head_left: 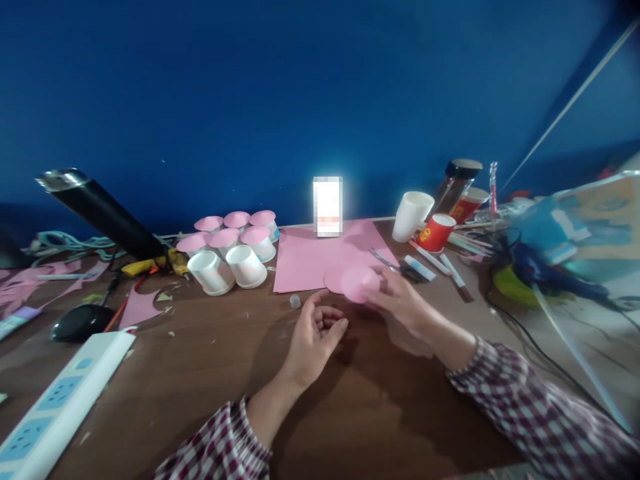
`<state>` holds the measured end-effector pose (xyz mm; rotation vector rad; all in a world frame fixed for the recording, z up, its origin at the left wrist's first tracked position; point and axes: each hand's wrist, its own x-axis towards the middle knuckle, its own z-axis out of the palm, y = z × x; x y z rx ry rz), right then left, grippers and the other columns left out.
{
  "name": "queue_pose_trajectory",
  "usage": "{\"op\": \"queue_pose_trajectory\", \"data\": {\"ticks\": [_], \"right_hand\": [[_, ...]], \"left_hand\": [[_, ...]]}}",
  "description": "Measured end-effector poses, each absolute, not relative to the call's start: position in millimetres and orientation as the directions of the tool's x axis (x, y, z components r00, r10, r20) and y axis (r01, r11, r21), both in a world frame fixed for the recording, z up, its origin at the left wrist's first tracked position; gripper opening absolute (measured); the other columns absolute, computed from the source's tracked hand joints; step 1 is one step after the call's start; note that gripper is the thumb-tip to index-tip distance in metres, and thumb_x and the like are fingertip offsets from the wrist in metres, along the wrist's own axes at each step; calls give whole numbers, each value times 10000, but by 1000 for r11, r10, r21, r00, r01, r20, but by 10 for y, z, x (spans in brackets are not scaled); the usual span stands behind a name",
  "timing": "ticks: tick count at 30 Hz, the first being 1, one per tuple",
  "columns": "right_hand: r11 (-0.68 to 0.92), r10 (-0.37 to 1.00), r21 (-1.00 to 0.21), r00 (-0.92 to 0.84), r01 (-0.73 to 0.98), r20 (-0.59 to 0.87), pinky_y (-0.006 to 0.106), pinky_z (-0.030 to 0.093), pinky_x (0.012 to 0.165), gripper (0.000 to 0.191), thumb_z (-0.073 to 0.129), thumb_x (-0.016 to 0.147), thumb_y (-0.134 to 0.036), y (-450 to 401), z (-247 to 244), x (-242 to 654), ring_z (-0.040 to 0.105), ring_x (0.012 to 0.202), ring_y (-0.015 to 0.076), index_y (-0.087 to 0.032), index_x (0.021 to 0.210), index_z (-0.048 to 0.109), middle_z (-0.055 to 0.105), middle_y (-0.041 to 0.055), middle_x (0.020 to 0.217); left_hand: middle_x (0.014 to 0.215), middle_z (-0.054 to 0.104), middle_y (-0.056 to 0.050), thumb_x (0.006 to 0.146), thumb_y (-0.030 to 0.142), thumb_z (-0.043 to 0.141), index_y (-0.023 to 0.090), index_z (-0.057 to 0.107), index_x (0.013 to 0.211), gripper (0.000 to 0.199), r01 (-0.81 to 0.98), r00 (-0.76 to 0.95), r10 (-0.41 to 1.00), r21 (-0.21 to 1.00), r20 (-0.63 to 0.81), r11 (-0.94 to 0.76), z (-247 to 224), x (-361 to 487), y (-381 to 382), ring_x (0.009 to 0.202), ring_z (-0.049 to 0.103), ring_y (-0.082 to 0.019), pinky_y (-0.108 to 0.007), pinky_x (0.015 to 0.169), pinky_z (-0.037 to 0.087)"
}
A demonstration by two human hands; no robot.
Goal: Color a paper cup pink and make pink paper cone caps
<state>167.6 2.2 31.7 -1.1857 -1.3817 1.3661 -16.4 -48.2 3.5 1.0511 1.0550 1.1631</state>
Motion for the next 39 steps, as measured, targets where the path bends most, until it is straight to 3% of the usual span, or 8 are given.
{"op": "queue_pose_trajectory", "data": {"ticks": [4,6,7,10,17,26,33,39], "right_hand": [[104,989,-944,-131,313,66,315,516,689,419,641,783,-268,452,401,1775,620,807,191,-160,1165,507,661,82,968],[142,990,-843,-93,518,109,318,512,676,436,603,793,-243,704,388,1772,621,794,196,-141,1202,490,655,92,971],[154,988,-756,-96,637,121,321,513,683,459,585,800,-242,822,371,1758,625,807,202,-133,1232,475,652,93,981],[164,986,-677,-95,718,137,348,503,787,535,597,769,-201,1101,313,1684,611,961,237,-97,1276,463,607,149,1141],[165,986,-482,-130,861,106,371,460,890,588,608,789,-215,1275,339,1562,578,1109,294,-102,1342,442,554,188,1300],[135,985,-244,-103,960,137,386,476,741,491,526,865,-228,1139,385,1633,635,987,325,-181,1347,445,541,184,1279],[198,973,-221,-164,955,163,381,476,758,397,424,919,-217,1084,380,1655,613,1028,315,-155,1305,496,457,199,1381],[376,927,-275,-356,885,119,293,461,822,393,492,938,-352,827,333,1522,639,990,224,-151,1271,544,657,130,1182]], "left_hand": [[873,601,-23,767,294,689,177,384,1256,588,-64,83,994,995,-71,77,-16,-158,-481,762,580,-136,-262,668,492],[887,602,-27,783,276,663,178,374,1282,585,-9,103,993,998,-62,63,-22,-157,-489,762,572,-134,-258,665,483],[896,601,-29,790,266,650,177,371,1290,580,18,110,992,998,-57,55,-23,-158,-494,762,568,-132,-258,665,479],[921,598,-37,800,240,626,170,362,1299,568,65,128,991,997,-46,37,-25,-164,-507,757,560,-125,-255,665,469],[905,584,-19,779,238,644,197,385,1302,585,54,132,991,998,-38,31,-70,-158,-501,733,555,-116,-238,638,454],[918,594,-32,786,209,627,183,420,1267,524,81,116,993,997,-31,21,-56,-130,-513,742,557,-119,-246,652,458],[901,591,-30,762,200,647,174,450,1228,506,49,104,993,998,-53,48,-26,-116,-512,729,546,-118,-243,642,451],[924,586,-43,785,223,632,170,460,1219,470,48,121,992,998,-48,42,-11,-137,-521,741,549,-119,-241,645,454]]}}
